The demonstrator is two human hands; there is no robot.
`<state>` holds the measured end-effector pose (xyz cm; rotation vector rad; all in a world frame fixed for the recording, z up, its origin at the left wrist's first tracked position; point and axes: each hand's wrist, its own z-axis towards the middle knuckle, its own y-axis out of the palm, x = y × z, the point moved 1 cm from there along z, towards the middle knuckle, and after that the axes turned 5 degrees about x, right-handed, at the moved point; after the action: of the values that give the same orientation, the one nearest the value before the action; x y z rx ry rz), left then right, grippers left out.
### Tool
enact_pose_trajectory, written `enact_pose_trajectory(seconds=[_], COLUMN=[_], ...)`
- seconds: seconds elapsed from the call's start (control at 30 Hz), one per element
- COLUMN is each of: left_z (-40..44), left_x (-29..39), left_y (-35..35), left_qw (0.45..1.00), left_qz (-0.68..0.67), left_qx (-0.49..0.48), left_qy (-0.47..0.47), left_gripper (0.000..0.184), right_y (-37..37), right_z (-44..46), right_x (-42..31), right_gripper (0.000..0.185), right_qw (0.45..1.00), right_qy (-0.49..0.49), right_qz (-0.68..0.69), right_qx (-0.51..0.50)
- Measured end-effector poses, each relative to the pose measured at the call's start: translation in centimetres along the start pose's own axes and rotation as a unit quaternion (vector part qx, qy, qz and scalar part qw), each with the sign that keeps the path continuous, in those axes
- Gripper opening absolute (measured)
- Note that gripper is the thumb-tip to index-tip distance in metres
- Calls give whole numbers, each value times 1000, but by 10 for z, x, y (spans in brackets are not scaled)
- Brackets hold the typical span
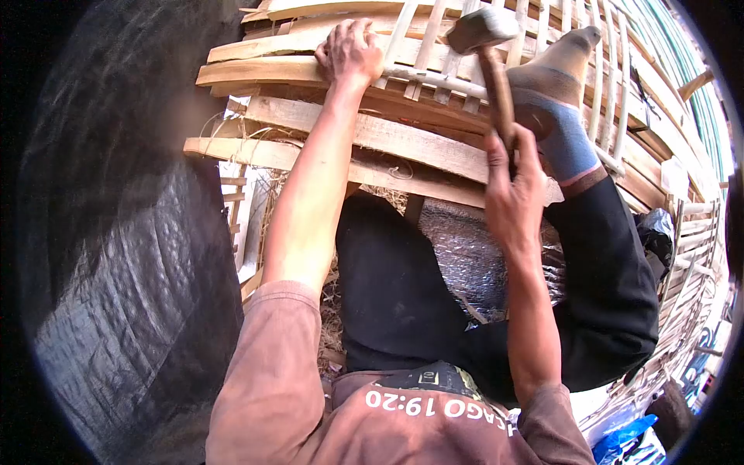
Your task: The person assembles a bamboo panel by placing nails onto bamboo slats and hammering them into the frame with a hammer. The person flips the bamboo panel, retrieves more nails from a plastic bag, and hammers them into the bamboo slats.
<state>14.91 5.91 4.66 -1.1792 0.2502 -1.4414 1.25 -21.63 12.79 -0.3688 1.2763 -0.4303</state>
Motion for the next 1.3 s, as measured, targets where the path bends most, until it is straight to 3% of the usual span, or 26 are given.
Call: enact_pose_trajectory(seconds=[0.17, 0.23, 0.3, 0.4, 0.43, 0.53, 0.63, 0.67, 0.7, 0.9, 1.03, 1.1, 1.17, 1.23, 1.3], left_z=[1, 0, -1, -3, -1, -3, -2, -2, -4, -6, -3, -6, -8, -6, -8], left_x=[3, 5, 5, -1, 0, 0, -2, -3, -1, -3, -5, -4, -2, -2, -2], left_y=[-3, -2, -1, 1, 0, -1, 3, 3, 1, 1, 5, 4, 3, -1, -1], left_qw=[1000, 999, 1000, 1000, 1000, 1000, 1000, 1000, 1000, 1000, 999, 1000, 1000, 1000, 1000], left_qz=[-1, 7, 4, -2, -10, -11, -8, -6, -4, -7, -8, 4, 0, 2, -10], left_qx=[-17, -30, -27, -22, -16, -5, 3, 9, 11, 7, 34, 15, 9, 2, 0], left_qy=[-4, -18, -13, -10, -4, 5, 5, 9, 12, 11, 10, -3, 4, 10, -2], left_gripper=[38, 38, 38, 37, 38, 39, 39, 38, 37, 37, 43, 41, 40, 39, 39], right_y=[1, 7, 9, -4, -9, -17, 5, 6, 13, -4, 6, 15, 28, 29, 28], right_z=[-3, -4, -2, 0, 3, 4, -6, -8, -4, -8, -14, -20, -26, -27, -26], right_x=[9, 23, 23, -1, -10, -20, 17, 21, 26, -6, 15, 29, 42, 40, 35], right_gripper=[26, 26, 26, 26, 26, 26, 27, 28, 27, 24, 25, 26, 31, 31, 29], right_qw=[998, 999, 997, 999, 997, 992, 988, 997, 995, 1000, 999, 999, 967, 946, 956], right_qy=[-30, 15, 1, -17, -67, -80, -134, -16, -28, -19, -25, 28, 184, 218, 192], right_qz=[-14, -48, -68, -31, -29, 73, 18, -68, -87, 11, 7, 17, 169, 236, 222], right_qx=[50, -14, -29, 3, 36, 57, 76, -26, -39, 18, 32, 3, -42, -34, -6])
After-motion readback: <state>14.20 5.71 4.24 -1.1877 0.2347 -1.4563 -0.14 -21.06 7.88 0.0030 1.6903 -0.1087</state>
